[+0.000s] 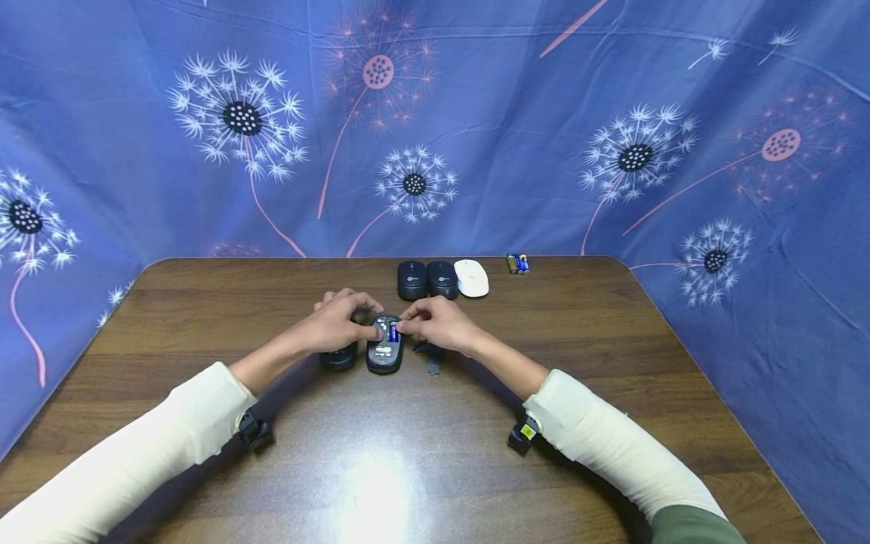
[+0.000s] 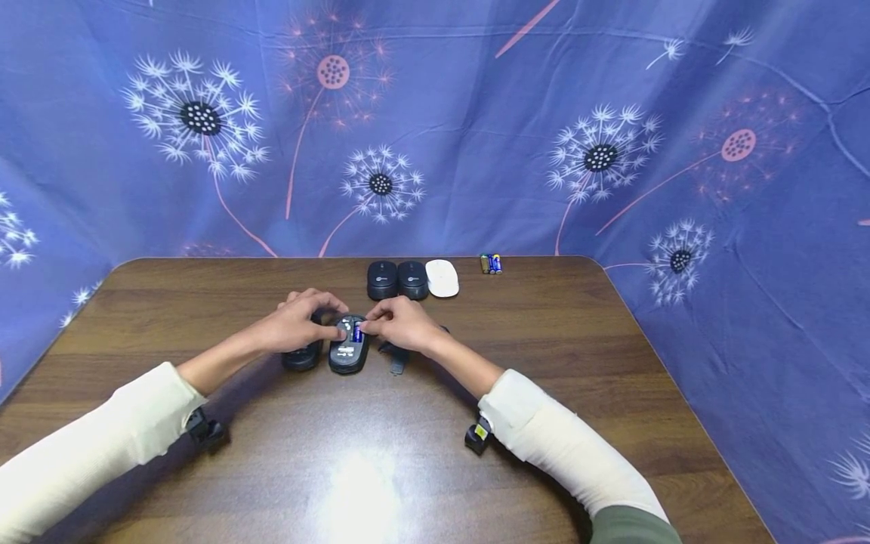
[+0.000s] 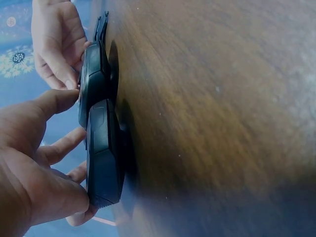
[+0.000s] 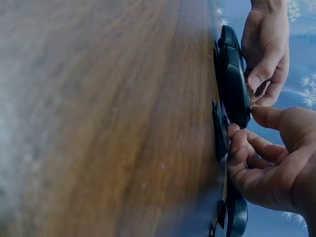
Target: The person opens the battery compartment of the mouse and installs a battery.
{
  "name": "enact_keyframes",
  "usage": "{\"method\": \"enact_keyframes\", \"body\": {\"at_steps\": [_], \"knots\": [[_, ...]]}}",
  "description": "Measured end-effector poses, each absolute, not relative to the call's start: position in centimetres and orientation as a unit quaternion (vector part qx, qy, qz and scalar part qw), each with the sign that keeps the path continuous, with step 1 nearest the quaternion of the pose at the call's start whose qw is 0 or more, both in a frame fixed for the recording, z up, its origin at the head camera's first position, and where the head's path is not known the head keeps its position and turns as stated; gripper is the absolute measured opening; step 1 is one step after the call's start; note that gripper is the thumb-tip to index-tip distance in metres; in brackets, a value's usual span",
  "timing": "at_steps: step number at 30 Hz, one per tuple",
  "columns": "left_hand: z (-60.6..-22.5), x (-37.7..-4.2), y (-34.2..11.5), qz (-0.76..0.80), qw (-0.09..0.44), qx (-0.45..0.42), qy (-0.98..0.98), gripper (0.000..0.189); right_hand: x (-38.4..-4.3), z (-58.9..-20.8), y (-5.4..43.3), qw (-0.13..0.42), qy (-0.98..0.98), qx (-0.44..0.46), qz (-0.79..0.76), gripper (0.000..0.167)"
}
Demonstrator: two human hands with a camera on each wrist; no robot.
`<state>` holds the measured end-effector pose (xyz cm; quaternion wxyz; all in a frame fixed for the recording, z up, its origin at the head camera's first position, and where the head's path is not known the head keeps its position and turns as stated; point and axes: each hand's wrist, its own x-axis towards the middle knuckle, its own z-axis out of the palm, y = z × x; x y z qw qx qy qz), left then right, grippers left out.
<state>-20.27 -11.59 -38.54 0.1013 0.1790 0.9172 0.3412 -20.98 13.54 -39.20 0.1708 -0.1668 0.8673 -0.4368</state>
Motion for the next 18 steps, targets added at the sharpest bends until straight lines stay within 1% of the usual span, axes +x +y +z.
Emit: {"method": "enact_keyframes", "body": {"at_steps": [4,8,13,18], "knots": [[-38.6,-20.3,-11.5,0.341,0.09,0.185,0.917,0.049,-21.0,-39.3,13.8,0.166,0.866,-0.171,-0.438,0.028],[-38.5,-20.3,-11.3,0.315,0.06,0.203,0.925,0.049,-21.1,-39.2,14.3,0.16,0.868,-0.201,-0.426,0.028],[-38.1,-20.3,-11.1,0.281,0.02,0.25,0.926,0.045,-21.1,-38.9,15.0,0.126,0.884,-0.269,-0.362,0.033],[-37.5,-20.6,-11.0,0.259,-0.01,0.291,0.921,0.043,-21.1,-38.6,15.4,0.102,0.89,-0.282,-0.343,0.035]]}}
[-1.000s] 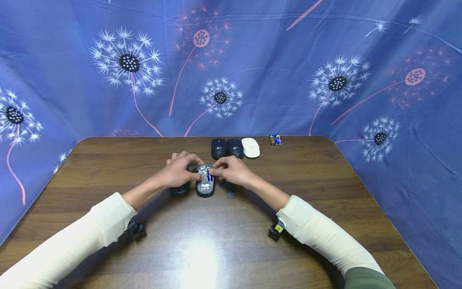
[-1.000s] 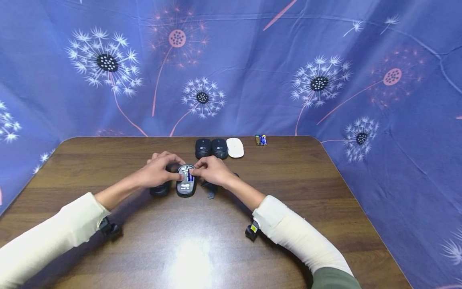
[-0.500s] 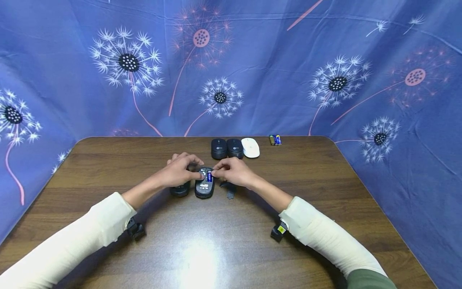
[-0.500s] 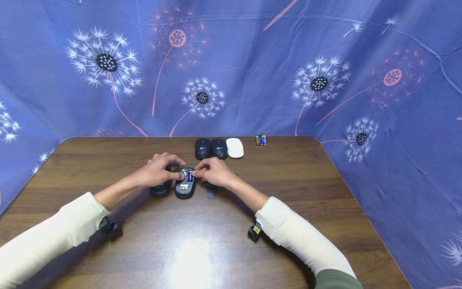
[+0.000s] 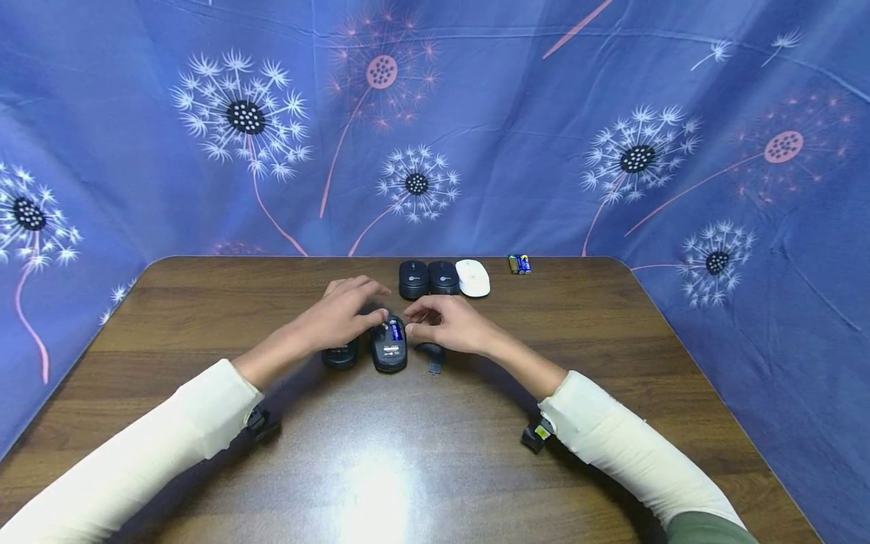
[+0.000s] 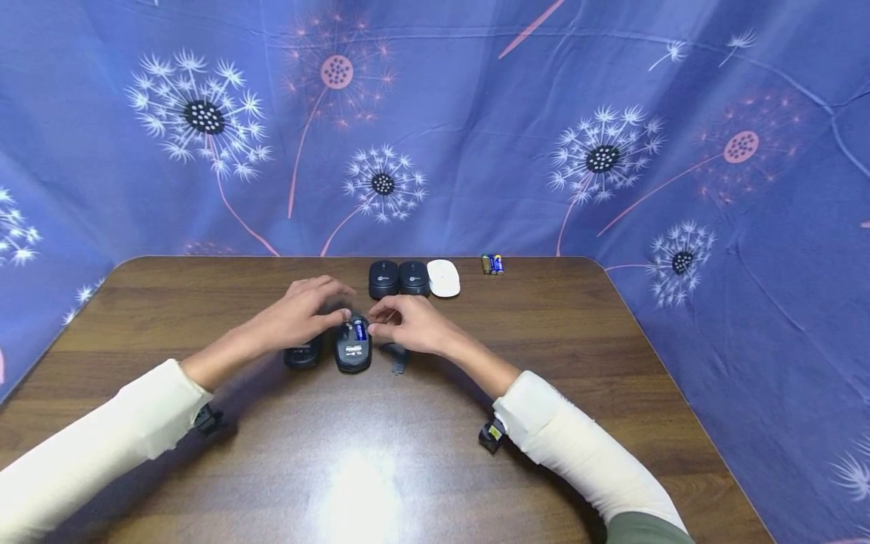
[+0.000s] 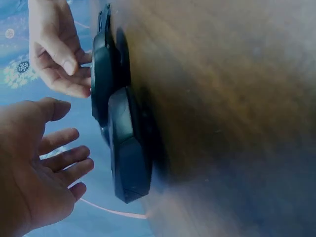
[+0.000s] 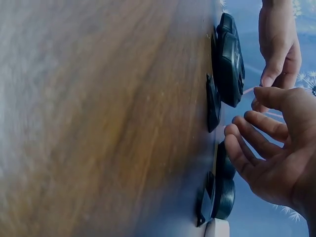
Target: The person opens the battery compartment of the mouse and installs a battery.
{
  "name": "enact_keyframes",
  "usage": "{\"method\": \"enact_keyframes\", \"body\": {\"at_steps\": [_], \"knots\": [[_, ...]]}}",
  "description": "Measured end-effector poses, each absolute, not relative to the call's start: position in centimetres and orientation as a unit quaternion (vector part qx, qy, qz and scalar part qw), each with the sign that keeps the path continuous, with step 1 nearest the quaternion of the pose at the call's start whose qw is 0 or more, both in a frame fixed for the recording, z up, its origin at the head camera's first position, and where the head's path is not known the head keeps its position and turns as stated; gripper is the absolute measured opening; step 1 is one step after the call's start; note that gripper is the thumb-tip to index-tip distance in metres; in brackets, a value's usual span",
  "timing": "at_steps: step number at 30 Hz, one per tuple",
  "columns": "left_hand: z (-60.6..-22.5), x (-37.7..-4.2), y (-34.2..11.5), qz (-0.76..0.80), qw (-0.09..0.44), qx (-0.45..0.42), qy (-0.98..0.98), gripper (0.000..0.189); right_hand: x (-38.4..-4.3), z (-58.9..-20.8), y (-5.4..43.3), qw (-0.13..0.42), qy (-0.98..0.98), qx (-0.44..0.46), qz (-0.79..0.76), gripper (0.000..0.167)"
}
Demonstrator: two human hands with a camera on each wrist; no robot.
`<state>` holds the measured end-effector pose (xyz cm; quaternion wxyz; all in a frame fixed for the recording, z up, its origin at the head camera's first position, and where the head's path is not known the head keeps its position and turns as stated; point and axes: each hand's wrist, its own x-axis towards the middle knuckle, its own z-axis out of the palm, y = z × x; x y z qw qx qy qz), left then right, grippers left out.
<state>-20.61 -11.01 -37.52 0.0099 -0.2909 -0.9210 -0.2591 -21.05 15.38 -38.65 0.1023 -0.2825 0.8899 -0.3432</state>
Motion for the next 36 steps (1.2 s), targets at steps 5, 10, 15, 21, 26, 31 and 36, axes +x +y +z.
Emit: {"method": "enact_keyframes", "body": {"at_steps": [5,10,15,21,26,31,36], "knots": [[-36.9,-21.4,-10.9,-0.222,0.004,-0.298,-0.928,0.043,-21.3,-38.5,15.6,0.087,0.895,-0.288,-0.329,0.038],[-36.2,-22.6,-10.9,-0.148,-0.011,-0.315,-0.937,0.045,-21.5,-38.2,16.1,0.064,0.909,-0.321,-0.257,0.045],[-36.0,-23.7,-11.0,-0.106,-0.031,-0.328,-0.938,0.049,-21.6,-38.0,16.6,0.064,0.916,-0.34,-0.202,0.058],[-36.5,-24.7,-10.6,-0.095,-0.064,-0.33,-0.937,0.056,-22.1,-38.0,17.0,0.044,0.922,-0.354,-0.151,0.069],[-37.1,-25.2,-9.9,-0.083,-0.062,-0.339,-0.935,0.06,-22.7,-37.9,17.2,0.047,0.925,-0.362,-0.104,0.073],[-37.2,-25.4,-9.4,-0.082,-0.068,-0.348,-0.931,0.062,-23.2,-37.8,17.0,0.047,0.928,-0.364,-0.06,0.076],[-37.0,-25.5,-9.1,-0.075,-0.081,-0.354,-0.929,0.06,-23.7,-37.7,16.6,0.054,0.933,-0.353,-0.038,0.076]]}}
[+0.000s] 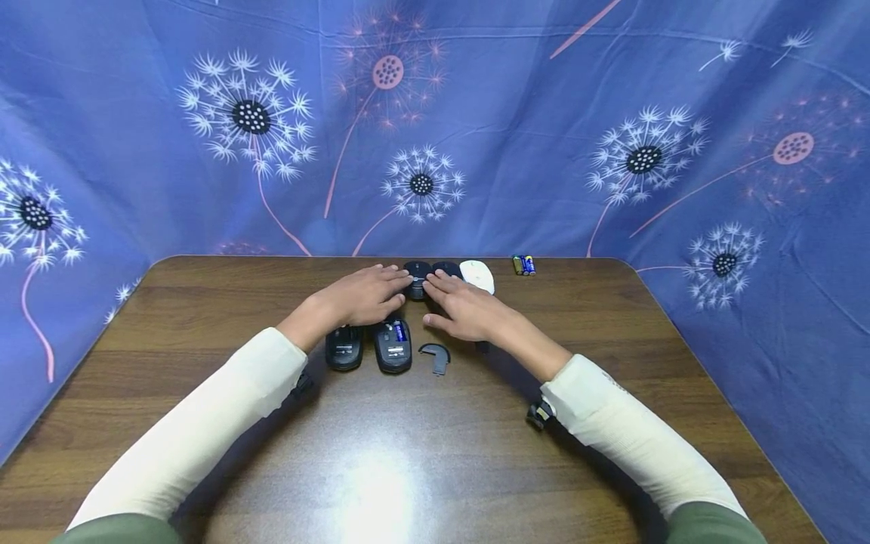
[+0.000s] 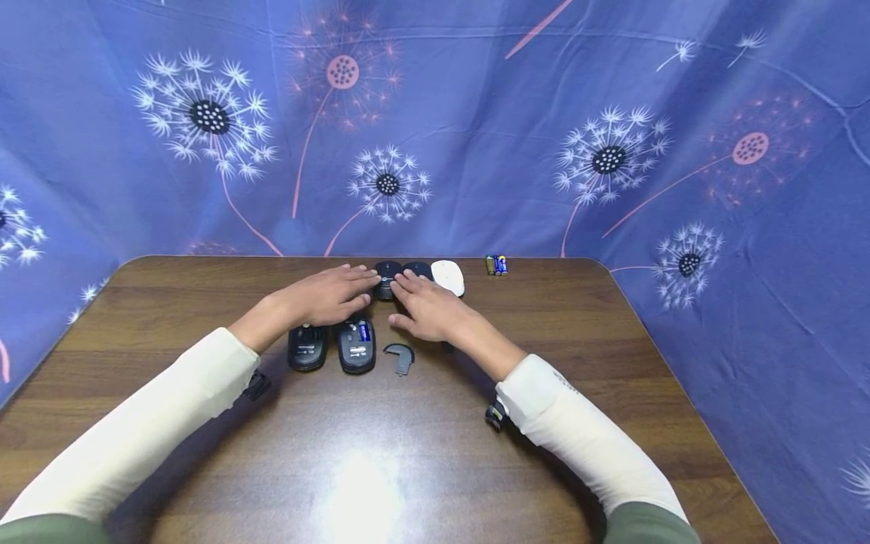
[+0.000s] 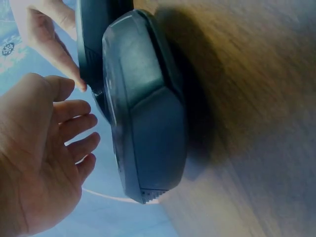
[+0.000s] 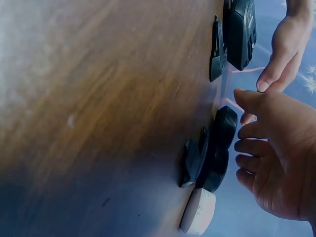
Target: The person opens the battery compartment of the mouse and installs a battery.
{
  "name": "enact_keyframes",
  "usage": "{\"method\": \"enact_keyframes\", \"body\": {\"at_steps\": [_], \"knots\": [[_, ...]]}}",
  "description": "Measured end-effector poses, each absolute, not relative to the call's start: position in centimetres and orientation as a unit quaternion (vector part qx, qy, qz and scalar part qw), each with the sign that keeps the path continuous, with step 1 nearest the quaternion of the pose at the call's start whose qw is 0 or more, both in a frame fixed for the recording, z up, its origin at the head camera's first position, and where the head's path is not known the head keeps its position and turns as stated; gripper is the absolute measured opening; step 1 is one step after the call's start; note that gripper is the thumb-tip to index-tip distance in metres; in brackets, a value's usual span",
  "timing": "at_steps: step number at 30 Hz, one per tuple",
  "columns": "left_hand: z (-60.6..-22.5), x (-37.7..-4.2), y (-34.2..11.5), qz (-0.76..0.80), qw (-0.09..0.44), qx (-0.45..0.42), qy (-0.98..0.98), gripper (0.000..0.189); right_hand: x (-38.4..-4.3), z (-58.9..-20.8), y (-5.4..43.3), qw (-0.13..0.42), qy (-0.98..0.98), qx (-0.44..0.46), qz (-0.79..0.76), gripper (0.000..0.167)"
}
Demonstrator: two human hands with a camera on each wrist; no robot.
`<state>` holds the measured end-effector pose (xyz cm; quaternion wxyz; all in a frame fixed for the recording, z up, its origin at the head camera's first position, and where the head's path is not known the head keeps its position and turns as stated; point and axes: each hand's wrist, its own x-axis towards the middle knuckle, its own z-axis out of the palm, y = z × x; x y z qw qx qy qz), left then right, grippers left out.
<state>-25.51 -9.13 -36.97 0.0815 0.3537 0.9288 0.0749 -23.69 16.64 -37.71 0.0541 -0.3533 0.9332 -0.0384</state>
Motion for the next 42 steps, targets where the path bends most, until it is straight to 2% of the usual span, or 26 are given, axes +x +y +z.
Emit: {"method": "enact_keyframes", "body": {"at_steps": [13,16,19,24,31,34,42], "knots": [[-36.8,-25.5,-8.9,0.067,0.105,0.352,0.928,0.058,-24.0,-37.6,15.8,0.079,0.935,-0.346,-0.008,0.074],[-36.7,-25.4,-9.2,0.068,0.11,0.35,0.928,0.057,-26.5,-40.9,16.2,0.071,0.932,-0.356,0.006,0.079],[-36.5,-25.3,-9.5,0.071,0.115,0.347,0.928,0.057,-26.9,-41.2,15.7,0.079,0.93,-0.359,0.003,0.078],[-36.2,-25.3,-10.2,0.056,0.113,0.335,0.934,0.055,-24.3,-37.5,13.5,0.116,0.933,-0.342,-0.014,0.067],[-35.7,-25.6,-10.9,0.059,0.104,0.34,0.933,0.051,-24.4,-37.1,12.0,0.141,0.935,-0.324,-0.028,0.066],[-35.6,-25.7,-11.2,0.06,0.104,0.341,0.932,0.049,-25.1,-38.1,11.8,0.14,0.933,-0.33,-0.034,0.067],[-35.4,-25.7,-11.9,0.072,0.097,0.345,0.931,0.047,-24.4,-37.2,10.9,0.131,0.933,-0.336,-0.015,0.063]]}}
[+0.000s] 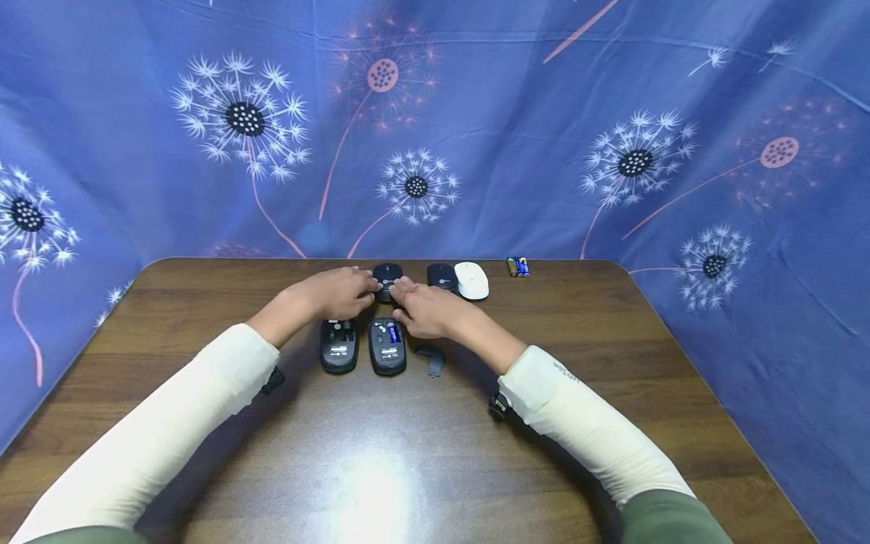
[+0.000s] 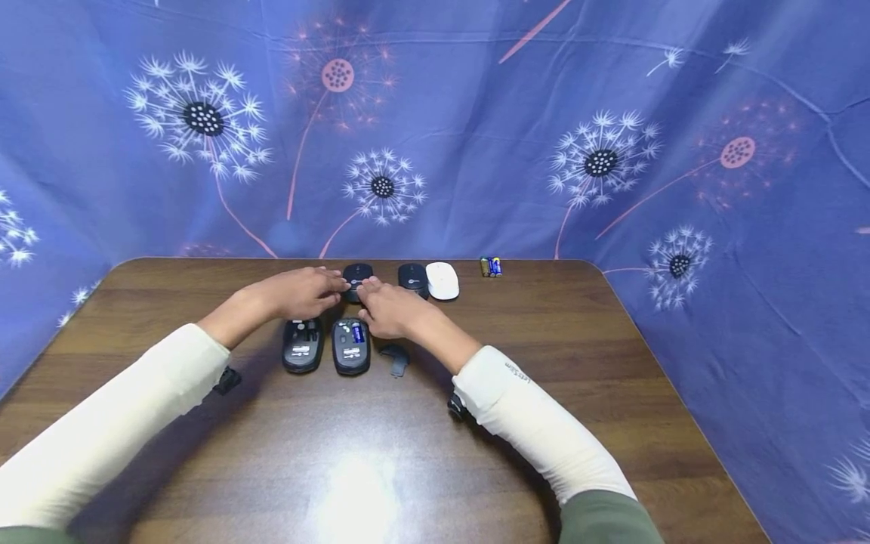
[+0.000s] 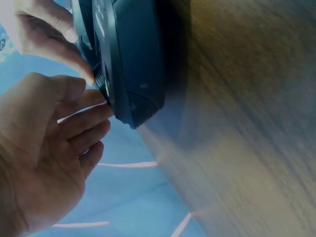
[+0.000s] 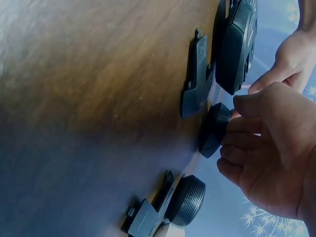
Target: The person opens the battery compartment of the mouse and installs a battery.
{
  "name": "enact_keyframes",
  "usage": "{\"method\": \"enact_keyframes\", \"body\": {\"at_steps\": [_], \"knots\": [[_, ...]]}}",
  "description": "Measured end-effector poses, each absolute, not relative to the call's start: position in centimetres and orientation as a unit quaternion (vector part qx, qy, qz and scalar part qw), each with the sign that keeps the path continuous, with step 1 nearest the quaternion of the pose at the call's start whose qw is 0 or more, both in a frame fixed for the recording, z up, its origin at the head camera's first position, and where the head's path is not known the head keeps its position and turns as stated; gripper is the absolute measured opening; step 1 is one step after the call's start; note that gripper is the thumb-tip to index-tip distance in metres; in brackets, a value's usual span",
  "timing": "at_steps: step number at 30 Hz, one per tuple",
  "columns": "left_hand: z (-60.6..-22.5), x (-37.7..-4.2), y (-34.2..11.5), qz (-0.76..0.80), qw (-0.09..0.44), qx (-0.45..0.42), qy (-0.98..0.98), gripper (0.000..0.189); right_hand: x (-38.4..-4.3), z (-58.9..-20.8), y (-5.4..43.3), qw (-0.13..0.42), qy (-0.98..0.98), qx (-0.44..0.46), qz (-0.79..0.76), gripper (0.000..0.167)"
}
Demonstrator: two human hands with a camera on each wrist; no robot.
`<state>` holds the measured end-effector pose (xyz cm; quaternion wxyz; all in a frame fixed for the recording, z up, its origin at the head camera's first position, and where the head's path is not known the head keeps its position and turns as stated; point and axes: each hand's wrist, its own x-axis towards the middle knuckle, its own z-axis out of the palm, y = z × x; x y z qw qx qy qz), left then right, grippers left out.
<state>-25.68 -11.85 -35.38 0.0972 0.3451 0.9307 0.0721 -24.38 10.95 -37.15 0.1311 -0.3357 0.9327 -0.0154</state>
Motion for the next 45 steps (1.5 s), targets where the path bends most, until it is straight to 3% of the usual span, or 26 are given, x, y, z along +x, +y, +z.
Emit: {"method": "enact_keyframes", "body": {"at_steps": [13,20,26,32,39,45], "knots": [[-36.4,-26.2,-12.4,0.116,0.074,0.344,0.929,0.045,-24.7,-37.2,11.0,0.103,0.935,-0.336,-0.052,0.056],[-37.1,-27.0,-12.6,0.178,0.042,0.348,0.919,0.034,-25.5,-37.3,10.8,0.045,0.941,-0.321,-0.095,0.049],[-37.3,-27.9,-12.3,0.224,0.025,0.313,0.923,0.041,-26.4,-37.8,11.1,0.016,0.954,-0.294,-0.057,0.061],[-37.3,-28.7,-12.2,0.231,0.075,0.266,0.933,0.069,-27.5,-37.9,10.9,0.03,0.958,-0.285,-0.034,0.077],[-39.0,-30.8,-12.4,0.228,0.103,0.245,0.937,0.073,-28.3,-38.4,10.3,0.084,0.963,-0.256,-0.025,0.079],[-39.6,-31.5,-12.4,0.212,0.099,0.236,0.943,0.075,-32.9,-43.4,11.1,0.098,0.96,-0.257,-0.048,0.081]]}}
